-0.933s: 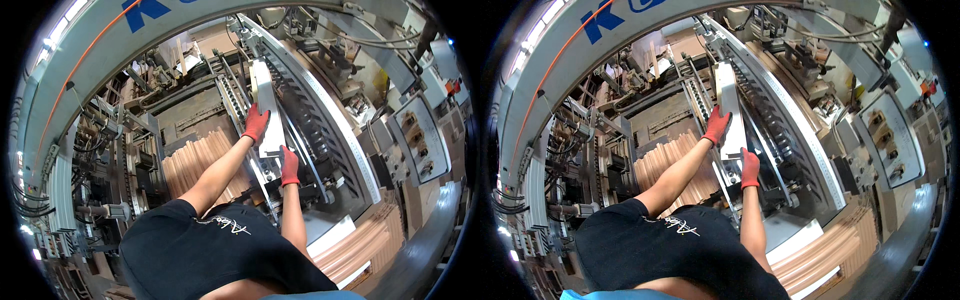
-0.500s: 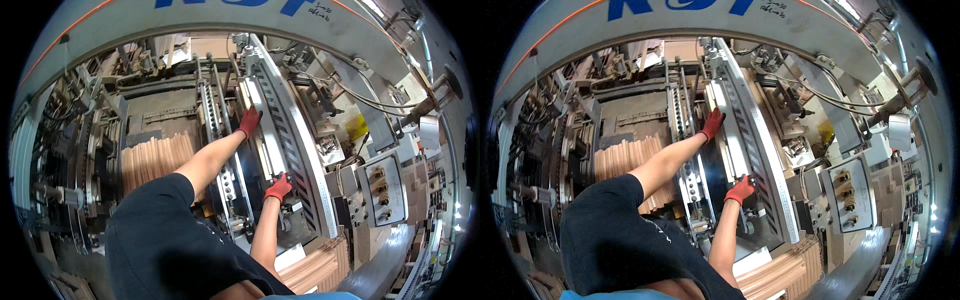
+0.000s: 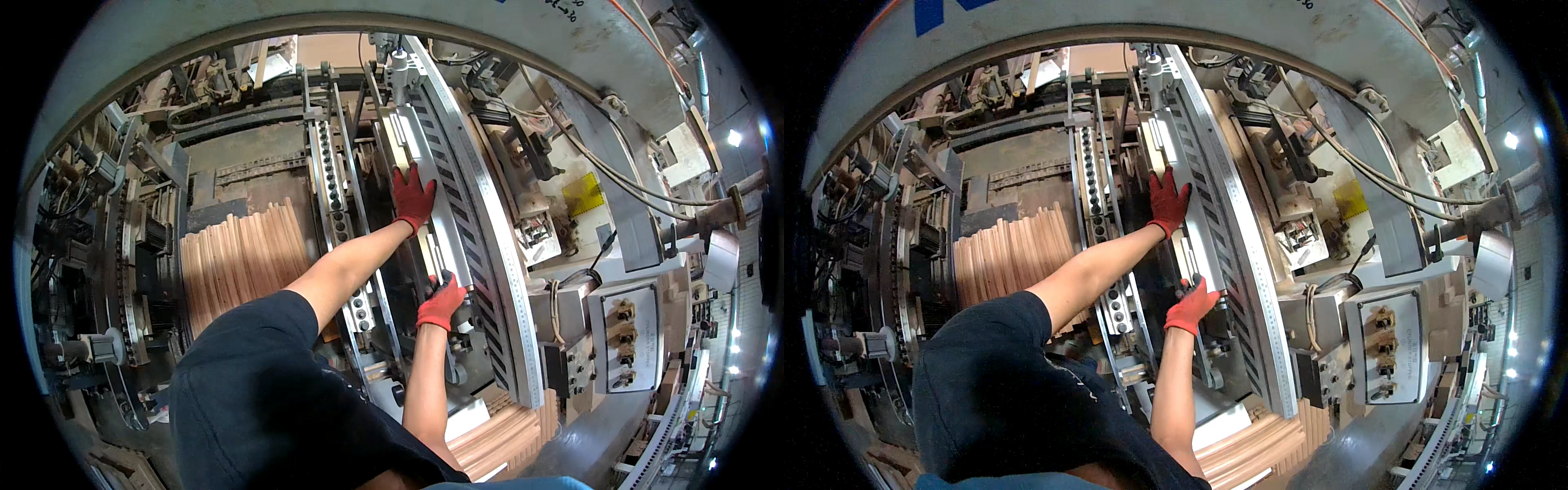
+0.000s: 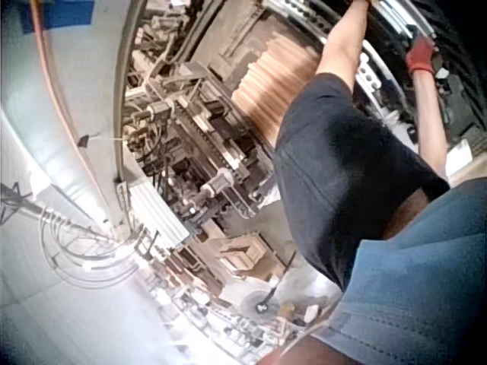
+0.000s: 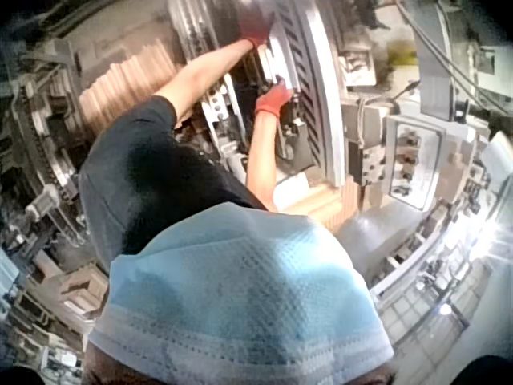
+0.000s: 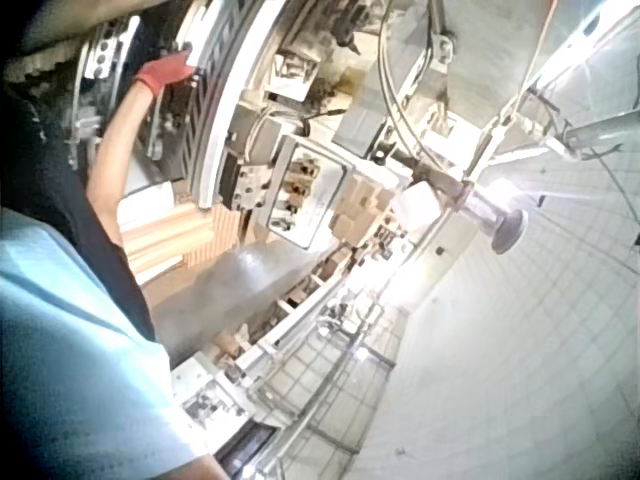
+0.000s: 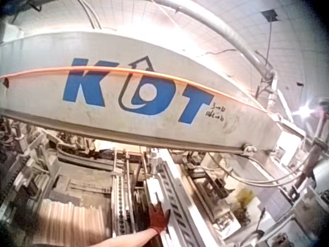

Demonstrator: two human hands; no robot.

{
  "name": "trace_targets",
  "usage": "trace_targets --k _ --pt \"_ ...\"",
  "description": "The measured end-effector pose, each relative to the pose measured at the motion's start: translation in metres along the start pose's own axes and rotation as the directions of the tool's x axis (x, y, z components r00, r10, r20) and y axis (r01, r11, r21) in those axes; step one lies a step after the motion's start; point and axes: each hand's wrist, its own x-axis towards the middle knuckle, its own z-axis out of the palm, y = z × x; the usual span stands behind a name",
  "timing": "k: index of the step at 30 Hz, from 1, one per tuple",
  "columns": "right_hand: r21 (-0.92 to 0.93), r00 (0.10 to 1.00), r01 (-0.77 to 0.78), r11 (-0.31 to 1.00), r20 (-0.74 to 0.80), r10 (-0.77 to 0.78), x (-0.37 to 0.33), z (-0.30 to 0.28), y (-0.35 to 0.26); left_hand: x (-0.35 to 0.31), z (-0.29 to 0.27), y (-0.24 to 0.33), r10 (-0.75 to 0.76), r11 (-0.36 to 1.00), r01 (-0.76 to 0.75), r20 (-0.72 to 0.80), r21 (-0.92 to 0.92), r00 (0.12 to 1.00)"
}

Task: The person feeds wooden strips into a machine and later stacks processed wooden rods from a pallet onto a white table.

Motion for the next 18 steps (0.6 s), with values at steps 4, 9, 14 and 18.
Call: trace_targets --k 4,9,14,18 --pt "-0.012 0.976 0.214 0.977 -0.025 -0.215 -0.012 0.005 -0.003 -0.004 0.006 0.006 -0.052 0.998 0.053 0.051 -0.029 0.997" --pt "-0.055 0.953 0.236 0.97 0.208 -0.22 -0.015 -0.022 -0.004 0.02 0.012 -0.026 0.119 0.993 -0.12 -0.036 -0.021 0.992" --pt "-0.043 0.985 0.173 0.984 -0.002 -0.174 0.005 -0.047 -0.001 0.031 0.011 -0.035 -0.052 0.964 0.064 0.052 -0.258 0.997" --pt "-0.118 0.988 0.121 0.986 0.111 -0.108 0.001 -0.05 -0.008 0.031 0.022 -0.034 -0.365 0.689 0.325 0.077 -0.648 0.928"
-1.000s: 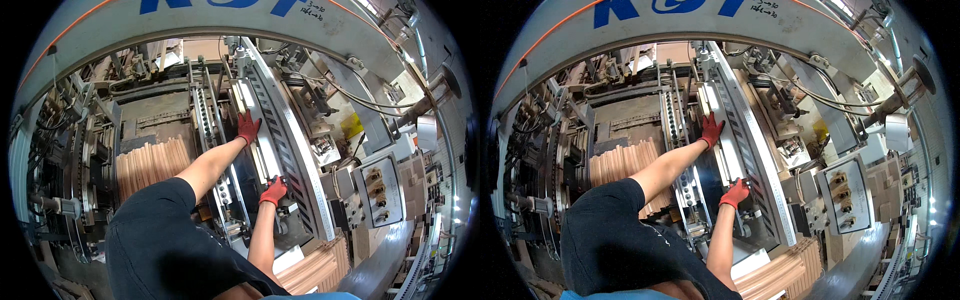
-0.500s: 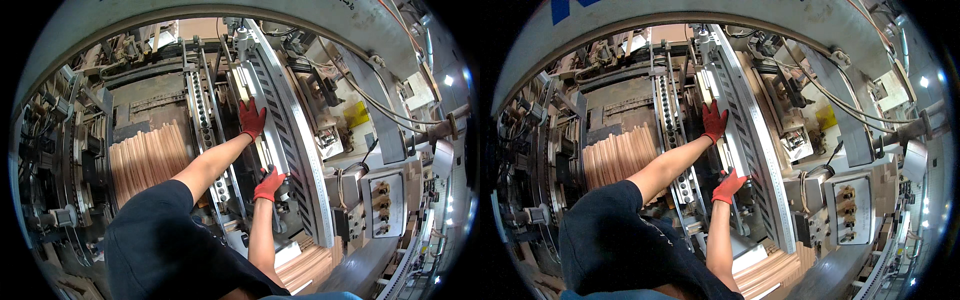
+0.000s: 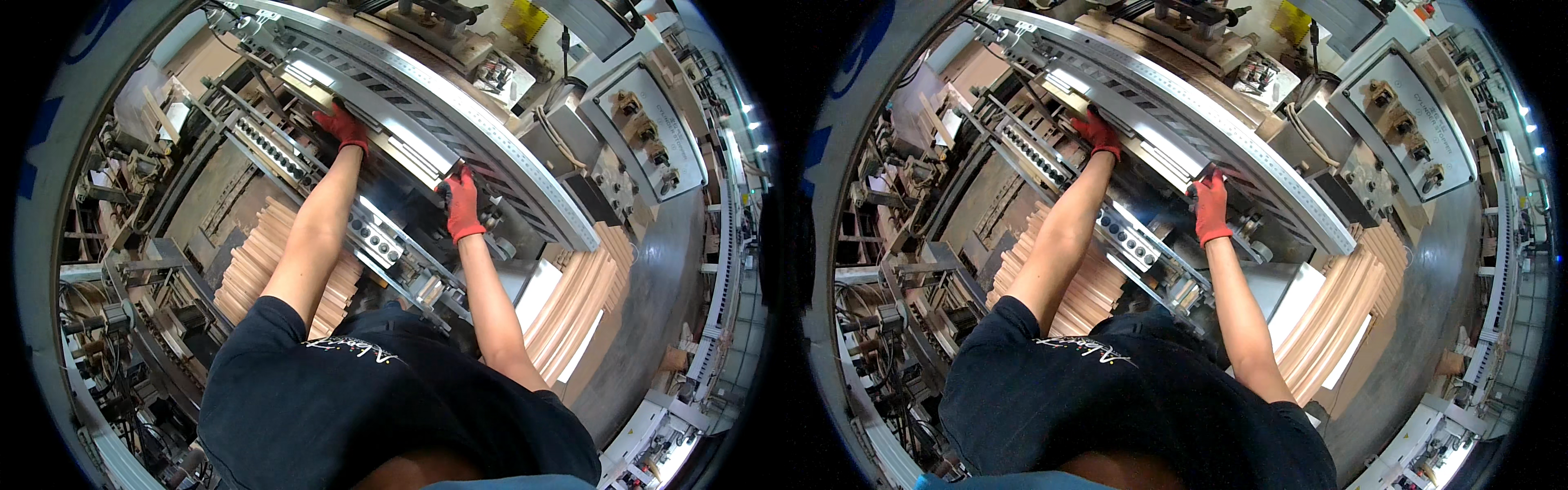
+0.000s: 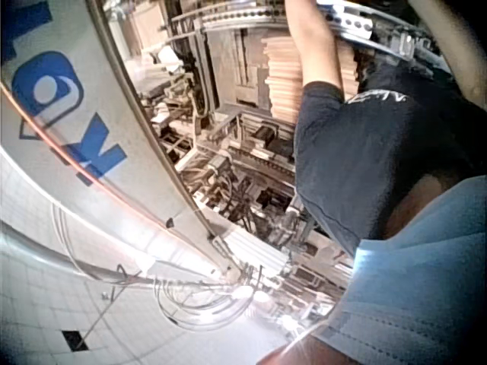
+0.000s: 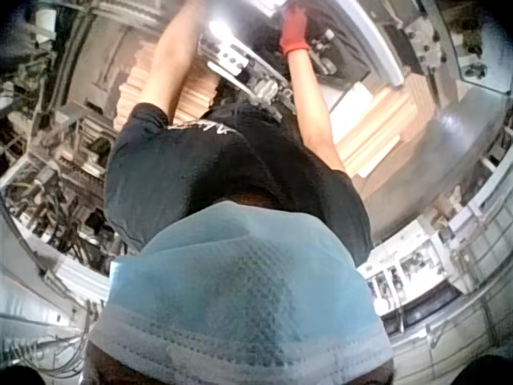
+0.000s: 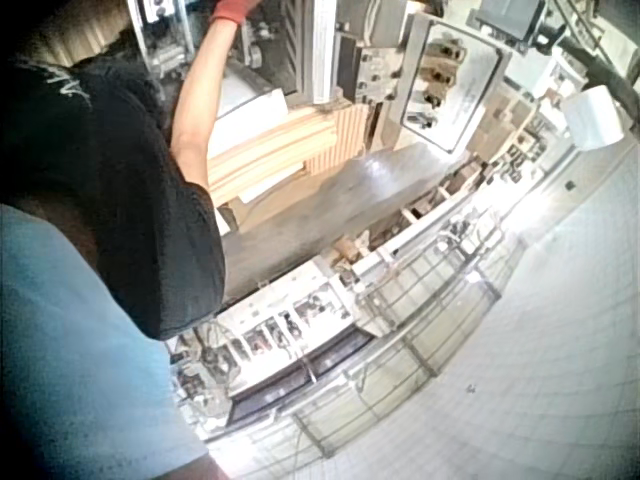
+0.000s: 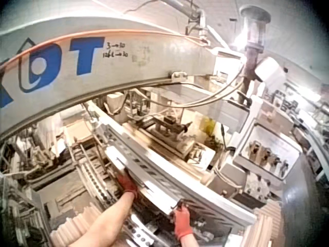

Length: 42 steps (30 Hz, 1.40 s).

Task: The person feeds wooden strips into a machine and later stacks processed wooden rods from a pallet onto a white table.

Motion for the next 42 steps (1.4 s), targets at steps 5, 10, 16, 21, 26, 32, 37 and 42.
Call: trace_targets --k 5,10,16,21,26,32,37,42 --pt "-0.088 0.995 0.085 0.993 -0.047 -0.089 0.005 -0.019 0.014 -0.028 0.009 0.003 -0.15 0.965 0.17 0.11 -0.201 0.982" --pt "-0.344 0.987 0.153 0.927 0.014 -0.158 0.002 -0.014 0.003 0.011 0.0 -0.03 -0.174 0.952 0.183 0.056 -0.246 0.983" --pt "-0.325 0.975 0.215 0.921 0.118 -0.186 0.006 -0.027 0.012 0.0 0.008 -0.014 -0.128 0.99 0.131 0.054 -0.056 0.99" --pt "-0.482 0.96 0.249 0.84 0.009 -0.279 -0.019 -0.029 0.037 0.021 0.009 -0.037 -0.11 0.961 0.152 0.185 -0.232 0.977" --pt "-0.462 0.966 0.244 0.853 0.04 -0.254 -0.016 -0.018 0.029 0.069 -0.012 -0.078 -0.135 0.945 0.209 0.281 -0.252 0.95" --pt "-0.323 0.982 0.15 0.934 -0.064 -0.18 -0.003 -0.02 0.016 0.01 0.002 -0.05 -0.113 0.994 0.11 0.207 0.028 0.972" --pt "-0.59 0.96 0.281 0.757 0.183 -0.214 0.008 -0.026 -0.001 0.059 -0.025 -0.061 -0.146 0.988 0.151 0.227 -0.007 0.963" --pt "-0.613 0.95 0.281 0.738 0.07 -0.303 -0.001 -0.034 0.014 0.017 0.007 -0.051 -0.191 0.97 0.23 0.345 -0.077 0.919"
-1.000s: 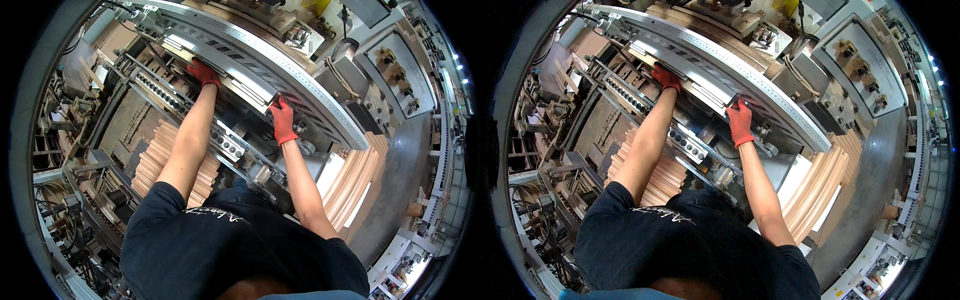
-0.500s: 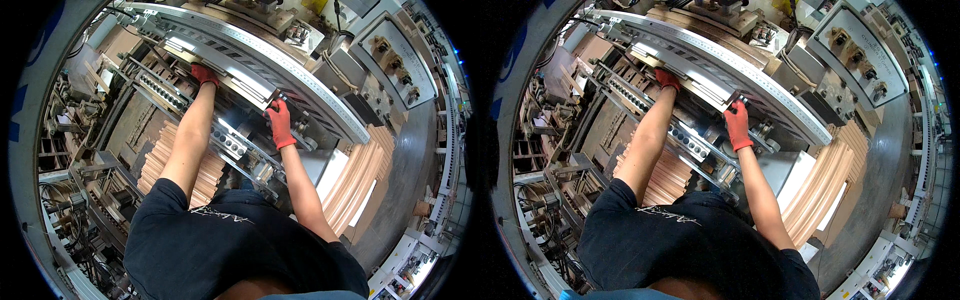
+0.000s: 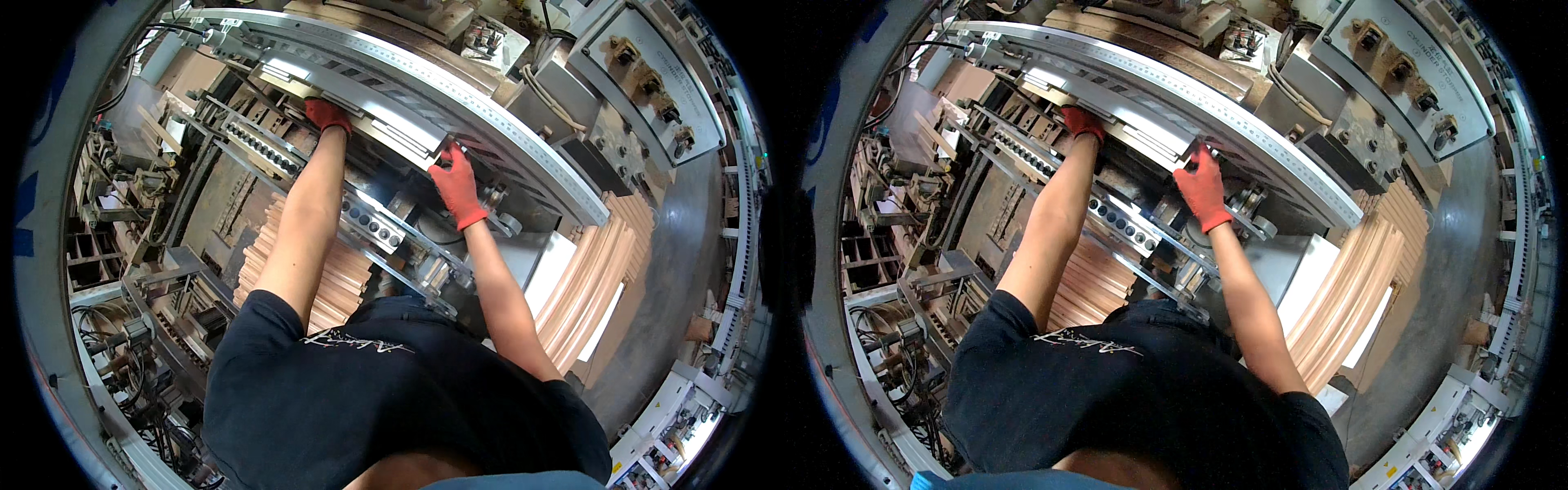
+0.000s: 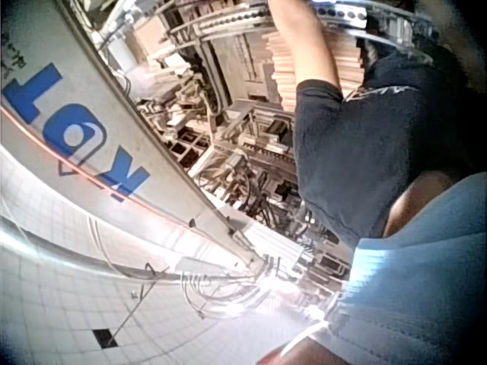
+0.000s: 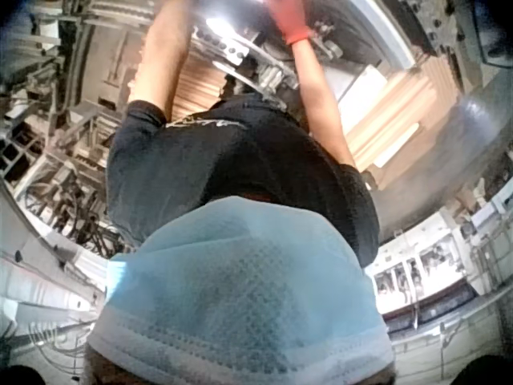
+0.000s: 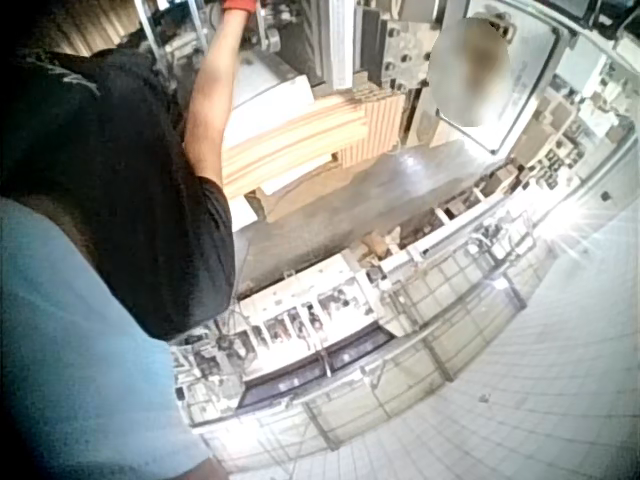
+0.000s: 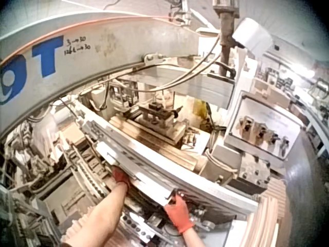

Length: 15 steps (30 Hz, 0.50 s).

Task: The person feeds wooden strips into a machine and later stacks processed wooden rods from a pallet onto a white table.

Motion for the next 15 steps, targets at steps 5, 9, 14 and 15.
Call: trace_targets --k 5,9,14,15 --pt "-0.126 0.993 0.07 0.99 -0.083 -0.081 -0.013 0.02 -0.035 0.013 -0.012 0.006 0.107 0.972 -0.06 -0.202 0.226 0.974" --pt "-0.221 0.986 0.066 0.973 -0.138 -0.098 -0.007 0.02 -0.032 -0.01 0.014 0.007 -0.065 0.991 0.048 -0.126 -0.128 0.99" --pt "0.024 0.996 0.085 0.996 -0.009 -0.085 -0.006 0.019 -0.036 0.051 -0.044 -0.005 0.049 0.998 -0.04 -0.196 0.053 0.979" --pt "0.082 0.999 -0.006 0.997 -0.05 0.01 -0.008 0.01 -0.03 0.029 -0.015 -0.007 0.008 0.998 -0.019 -0.179 -0.058 0.984"
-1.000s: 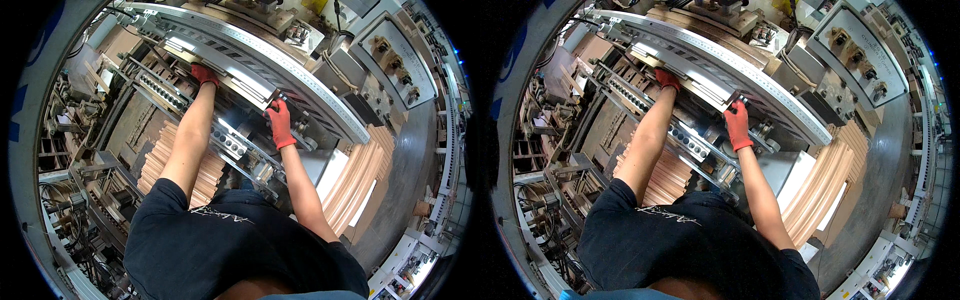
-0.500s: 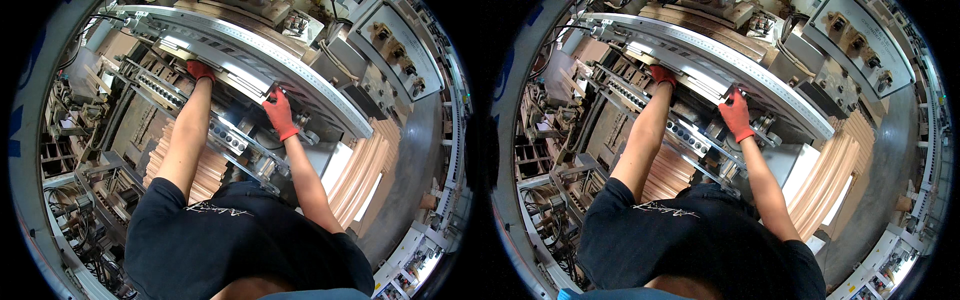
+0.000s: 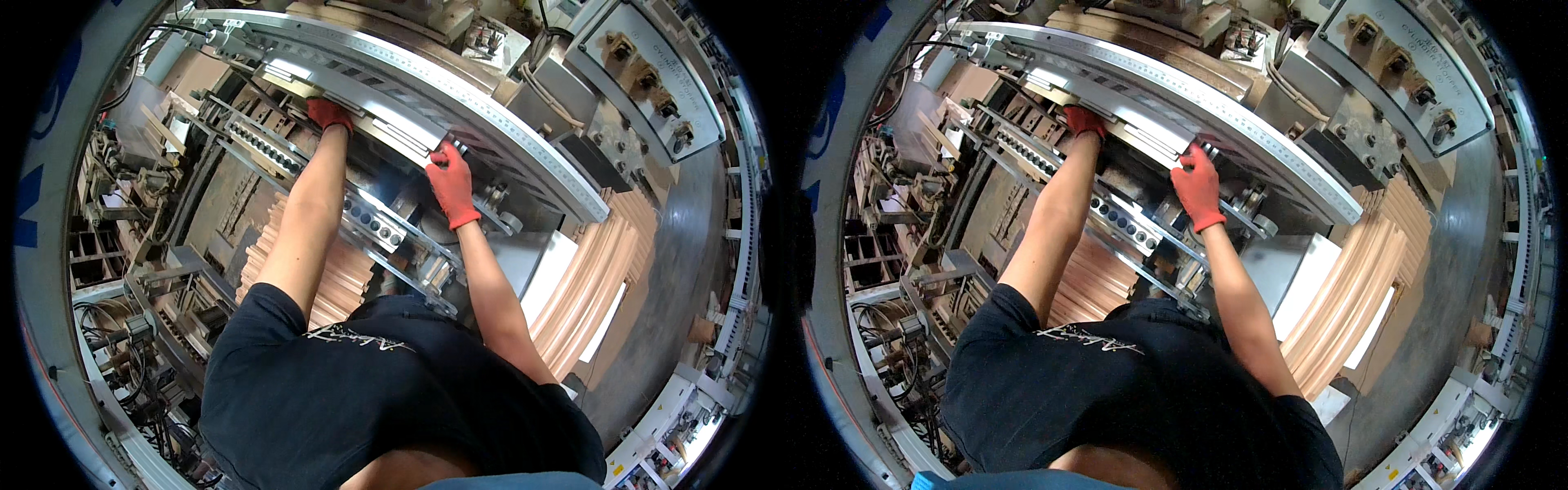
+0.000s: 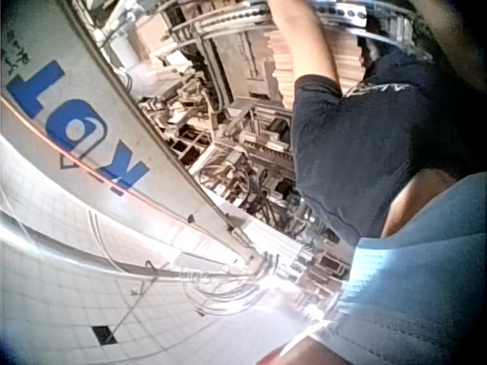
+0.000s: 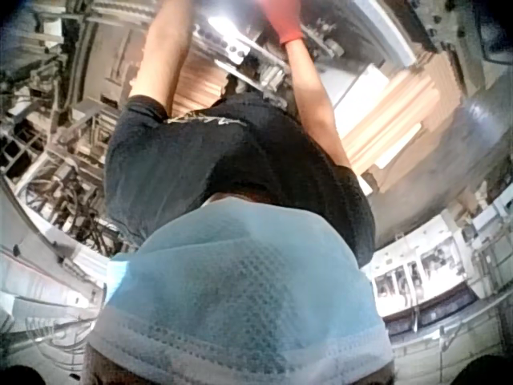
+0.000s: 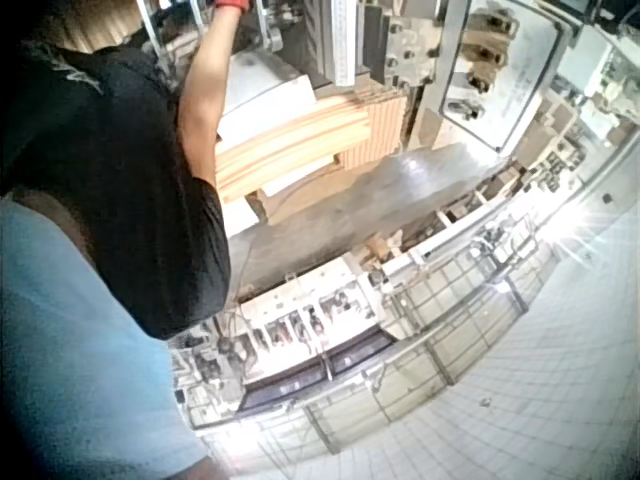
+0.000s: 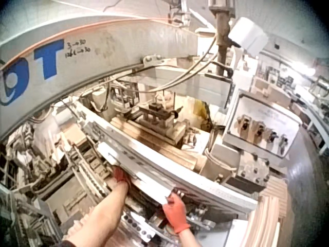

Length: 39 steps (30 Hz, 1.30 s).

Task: The person feeds wooden strips into a machine and later stacks processed wooden rods from a pallet onto a white table.

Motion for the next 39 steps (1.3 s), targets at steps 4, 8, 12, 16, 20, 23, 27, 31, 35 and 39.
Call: trace_targets --k 4,8,12,16,20,23,27,31,35,39 --pt "0.18 0.977 -0.21 0.961 0.074 0.199 0.007 -0.004 0.007 -0.029 0.012 0.018 0.079 0.99 -0.075 -0.035 0.117 0.996" --pt "0.188 0.988 -0.102 0.977 0.133 0.078 0.008 0.001 0.0 0.008 -0.025 0.019 0.333 0.547 -0.281 0.103 0.789 0.937" --pt "0.086 0.991 -0.1 0.991 0.1 0.091 0.015 -0.007 0.007 -0.024 0.007 0.009 0.134 0.958 -0.067 -0.231 0.278 0.964" --pt "0.29 0.965 -0.202 0.936 0.225 0.138 0.01 -0.013 -0.006 -0.02 0.008 0.017 0.169 0.95 -0.068 -0.317 0.306 0.933" --pt "0.182 0.992 0.04 0.982 0.11 -0.06 0.001 -0.018 0.018 -0.048 0.034 0.025 0.086 0.978 -0.019 -0.322 0.206 0.943" --pt "-0.049 0.958 0.22 0.974 0.201 -0.206 -0.031 -0.008 -0.001 -0.005 -0.008 0.026 0.122 0.944 0.029 -0.426 0.329 0.897" --pt "-0.034 0.947 0.143 0.989 0.295 -0.127 -0.062 -0.028 0.006 -0.058 0.043 0.022 -0.041 0.954 0.122 -0.286 0.274 0.957" --pt "-0.051 0.789 0.415 0.908 0.518 -0.332 -0.092 -0.011 0.008 -0.01 -0.001 0.02 0.114 0.945 0.023 -0.392 0.327 0.913" --pt "-0.218 0.791 0.48 0.85 0.526 -0.312 -0.095 -0.008 0.028 -0.043 0.016 0.032 0.03 0.97 0.043 -0.297 0.237 0.955" --pt "-0.333 0.79 0.463 0.821 0.574 -0.213 -0.096 -0.003 0.032 -0.053 0.02 0.042 0.0 0.936 0.097 -0.277 0.337 0.961"
